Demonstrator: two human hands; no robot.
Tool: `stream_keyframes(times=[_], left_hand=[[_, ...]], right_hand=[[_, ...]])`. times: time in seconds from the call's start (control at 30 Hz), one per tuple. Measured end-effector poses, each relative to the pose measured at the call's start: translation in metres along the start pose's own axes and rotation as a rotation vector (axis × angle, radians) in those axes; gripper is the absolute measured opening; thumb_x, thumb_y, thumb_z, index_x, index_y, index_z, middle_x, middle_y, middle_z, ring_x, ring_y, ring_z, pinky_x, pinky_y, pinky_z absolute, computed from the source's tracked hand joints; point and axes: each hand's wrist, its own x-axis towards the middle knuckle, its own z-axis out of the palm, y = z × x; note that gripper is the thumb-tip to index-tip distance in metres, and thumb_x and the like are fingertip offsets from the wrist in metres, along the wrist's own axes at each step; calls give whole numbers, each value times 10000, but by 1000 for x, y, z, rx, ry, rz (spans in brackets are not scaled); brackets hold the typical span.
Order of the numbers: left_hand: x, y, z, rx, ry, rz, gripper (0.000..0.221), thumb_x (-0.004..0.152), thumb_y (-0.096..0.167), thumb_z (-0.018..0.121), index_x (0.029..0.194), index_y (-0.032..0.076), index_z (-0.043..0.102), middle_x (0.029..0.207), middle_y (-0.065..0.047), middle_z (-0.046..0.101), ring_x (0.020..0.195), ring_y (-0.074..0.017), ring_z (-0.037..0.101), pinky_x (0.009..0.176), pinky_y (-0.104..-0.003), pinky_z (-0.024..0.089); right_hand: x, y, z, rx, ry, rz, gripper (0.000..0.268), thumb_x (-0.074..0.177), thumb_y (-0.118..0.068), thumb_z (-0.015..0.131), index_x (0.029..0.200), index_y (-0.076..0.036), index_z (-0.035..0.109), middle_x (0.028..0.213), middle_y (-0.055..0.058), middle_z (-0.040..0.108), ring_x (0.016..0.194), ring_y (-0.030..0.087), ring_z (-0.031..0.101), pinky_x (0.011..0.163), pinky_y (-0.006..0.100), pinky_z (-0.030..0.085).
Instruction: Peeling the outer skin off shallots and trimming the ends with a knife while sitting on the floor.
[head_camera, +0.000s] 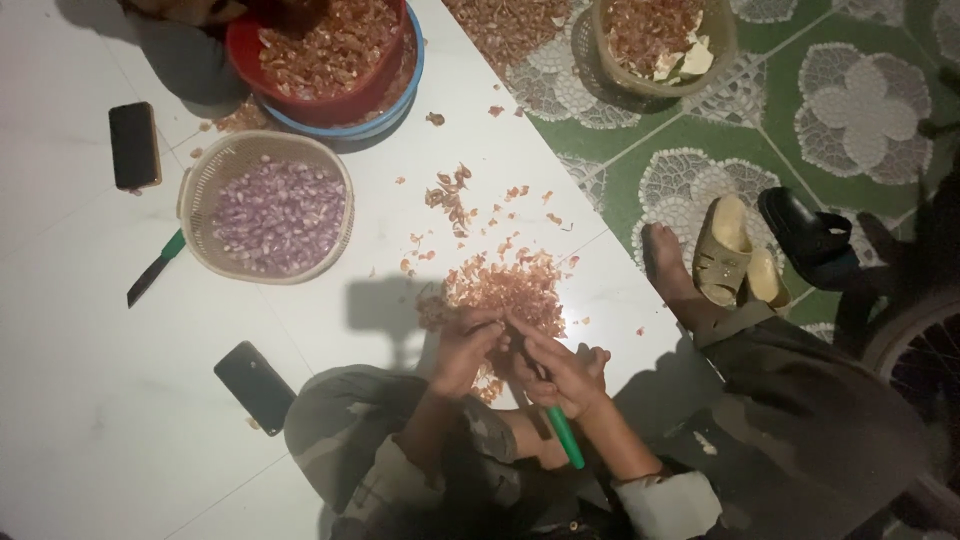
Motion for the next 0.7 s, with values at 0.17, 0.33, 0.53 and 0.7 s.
stream_keyframes(times=[0.17,0.33,0.53,0.7], left_hand=[[1,2,4,-16,-18,-22,383,907,99,722,1163,-141,571,1078,-185,510,855,-261,637,739,-397,576],[-1,4,10,63,44,10,332,902,51,715,1134,-139,574,1085,-196,503,864,-283,640,715,-385,574],[-7,-13,14,586,-112,91,212,861,89,783,1054,10,742,1096,-209,623,992,-354,702,880,-455,590],[-8,5,19,604,-170,36,244,889,97,759,1096,-23,714,1109,-229,703,1090,-418,693,921,-532,578]], right_hand=[[0,-7,1,65,62,39,492,1056,-309,506,1519,-152,447,669,81,458,364,77,392,268,197,351],[-7,-23,28,-59,256,-24,609,1021,-409,549,1549,-143,400,663,60,465,370,103,420,300,234,368],[-2,-12,10,-335,359,-59,665,986,-379,630,1562,-134,406,793,132,592,490,166,503,449,311,449],[13,10,-15,-226,332,-63,632,942,-141,706,1521,-139,453,691,85,547,365,105,416,298,253,383]])
